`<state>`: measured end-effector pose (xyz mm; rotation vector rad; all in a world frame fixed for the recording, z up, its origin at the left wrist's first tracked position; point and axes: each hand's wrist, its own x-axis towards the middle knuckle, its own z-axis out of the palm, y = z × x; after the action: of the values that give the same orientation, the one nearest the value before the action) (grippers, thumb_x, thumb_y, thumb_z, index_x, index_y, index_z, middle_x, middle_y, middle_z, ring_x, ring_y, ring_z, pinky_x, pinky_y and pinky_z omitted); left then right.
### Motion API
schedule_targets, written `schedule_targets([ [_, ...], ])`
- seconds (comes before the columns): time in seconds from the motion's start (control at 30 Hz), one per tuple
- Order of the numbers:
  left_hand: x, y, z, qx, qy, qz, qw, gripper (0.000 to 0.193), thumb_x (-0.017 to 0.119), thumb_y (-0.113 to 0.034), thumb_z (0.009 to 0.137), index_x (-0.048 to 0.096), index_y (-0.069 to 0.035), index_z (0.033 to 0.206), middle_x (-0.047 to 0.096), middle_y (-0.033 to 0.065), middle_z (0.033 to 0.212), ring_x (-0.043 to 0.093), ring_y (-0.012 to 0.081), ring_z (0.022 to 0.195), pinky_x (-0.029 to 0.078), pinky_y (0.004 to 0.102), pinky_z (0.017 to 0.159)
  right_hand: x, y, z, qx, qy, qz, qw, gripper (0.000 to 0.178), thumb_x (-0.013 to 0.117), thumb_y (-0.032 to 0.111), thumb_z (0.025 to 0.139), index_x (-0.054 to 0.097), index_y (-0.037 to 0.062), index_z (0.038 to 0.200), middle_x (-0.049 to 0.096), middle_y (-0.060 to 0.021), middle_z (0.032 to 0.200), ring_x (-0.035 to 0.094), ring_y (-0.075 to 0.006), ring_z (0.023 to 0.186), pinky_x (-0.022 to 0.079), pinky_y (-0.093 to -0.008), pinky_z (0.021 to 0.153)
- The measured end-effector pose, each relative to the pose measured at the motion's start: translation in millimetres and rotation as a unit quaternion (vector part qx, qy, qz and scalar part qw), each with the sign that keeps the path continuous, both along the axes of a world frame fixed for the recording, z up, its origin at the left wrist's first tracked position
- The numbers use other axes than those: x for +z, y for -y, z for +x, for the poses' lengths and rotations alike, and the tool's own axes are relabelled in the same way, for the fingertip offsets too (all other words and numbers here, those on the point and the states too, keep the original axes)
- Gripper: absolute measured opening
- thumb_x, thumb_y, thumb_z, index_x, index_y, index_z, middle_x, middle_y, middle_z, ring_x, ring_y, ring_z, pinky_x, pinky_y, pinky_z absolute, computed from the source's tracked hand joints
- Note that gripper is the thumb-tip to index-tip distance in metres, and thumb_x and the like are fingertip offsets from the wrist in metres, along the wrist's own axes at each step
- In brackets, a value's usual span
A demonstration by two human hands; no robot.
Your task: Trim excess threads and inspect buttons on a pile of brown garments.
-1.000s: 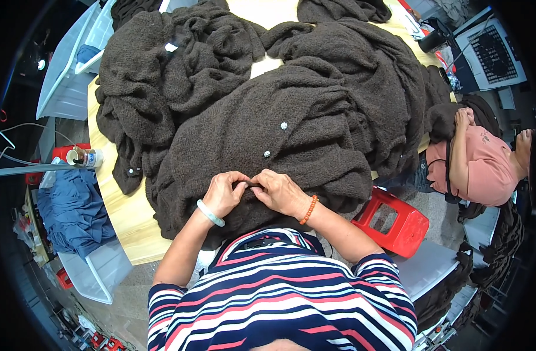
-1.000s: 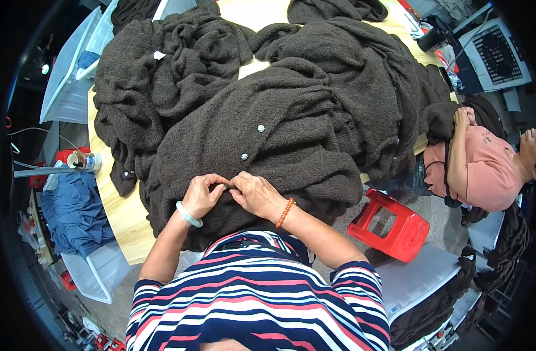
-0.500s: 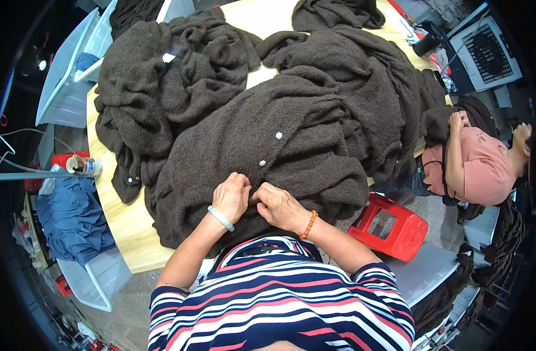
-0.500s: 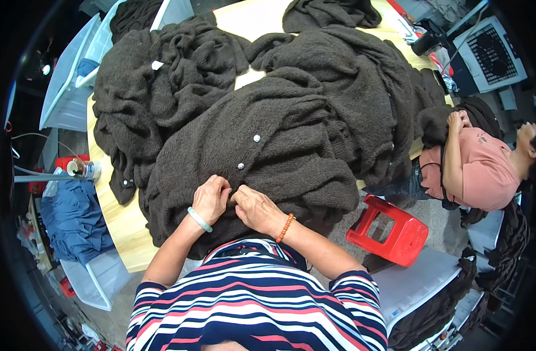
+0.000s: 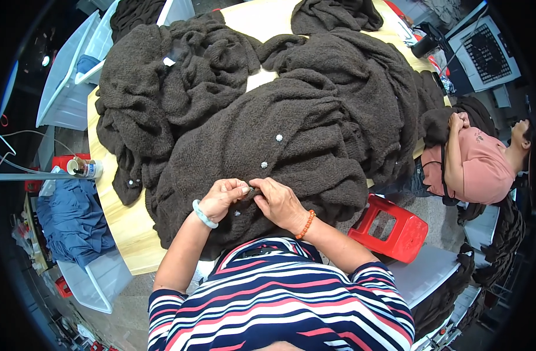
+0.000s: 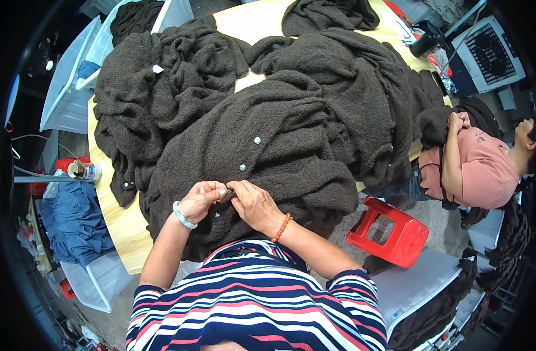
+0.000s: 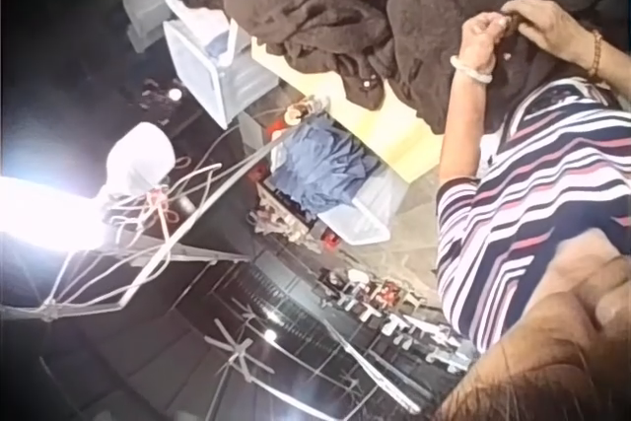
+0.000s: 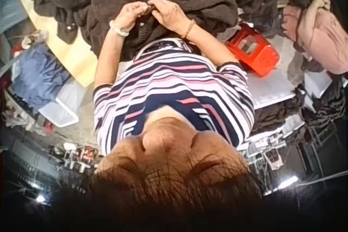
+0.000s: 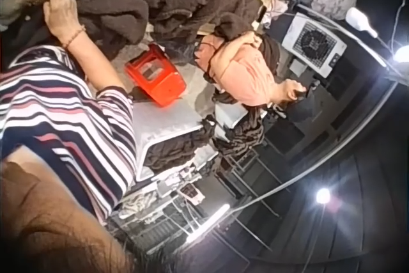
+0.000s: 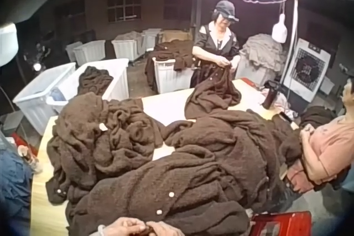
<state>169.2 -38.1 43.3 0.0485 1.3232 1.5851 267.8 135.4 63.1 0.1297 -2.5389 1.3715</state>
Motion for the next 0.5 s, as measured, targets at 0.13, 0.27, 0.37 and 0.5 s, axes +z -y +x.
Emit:
schedule_targets([
  [0.13, 2.1, -1.9, 0.9, -0.006, 0.009, 0.006, 1.0, 0.012, 0.067, -0.016, 0.09, 0.064, -0.004, 0.091, 0.061, -0.0032, 0.081, 0.05, 0.0038, 0.069, 0.039, 0.0181, 0.064, -3.7, -2.6, 1.0, 0.025, 0.006, 0.021, 0.999, 0.03, 0.064, -0.002, 0.077, 0.057, -0.0003, 0.106, 0.058, -0.0145, 0.086, 0.062, -0.0326, 0.077, 0.052, -0.039, 0.068],
  [0.27, 22.1, -5.3, 9.5, 0.001, -0.046, -0.017, 0.999, 0.015, 0.069, -0.013, 0.089, 0.065, -0.002, 0.097, 0.063, -0.0009, 0.087, 0.056, 0.0046, 0.078, 0.044, 0.0192, 0.069, -10.8, -11.0, -1.0, 0.031, 0.029, 0.015, 0.999, 0.027, 0.066, 0.001, 0.077, 0.058, -0.0006, 0.103, 0.059, -0.015, 0.085, 0.063, -0.0314, 0.073, 0.053, -0.038, 0.064],
  [0.37, 28.5, -4.1, 18.4, -0.007, -0.133, -0.032, 0.991, 0.017, 0.069, -0.004, 0.085, 0.065, 0.002, 0.1, 0.066, 0.005, 0.093, 0.064, 0.0114, 0.086, 0.049, 0.0252, 0.076, -11.3, -13.8, -3.7, 0.036, 0.051, -0.017, 0.998, 0.023, 0.068, 0.004, 0.078, 0.062, -0.0007, 0.1, 0.062, -0.015, 0.084, 0.066, -0.0289, 0.07, 0.054, -0.0362, 0.06],
  [0.5, 22.7, -3.1, 23.6, -0.054, -0.502, -0.115, 0.855, 0.018, 0.067, 0.001, 0.077, 0.065, 0.003, 0.095, 0.064, 0.0151, 0.087, 0.066, 0.0284, 0.08, 0.051, 0.0322, 0.071, 0.7, -14.1, -7.4, 0.065, 0.117, -0.032, 0.99, 0.016, 0.066, 0.007, 0.079, 0.062, -0.0015, 0.092, 0.063, -0.0169, 0.086, 0.064, -0.0349, 0.08, 0.053, -0.0424, 0.071],
])
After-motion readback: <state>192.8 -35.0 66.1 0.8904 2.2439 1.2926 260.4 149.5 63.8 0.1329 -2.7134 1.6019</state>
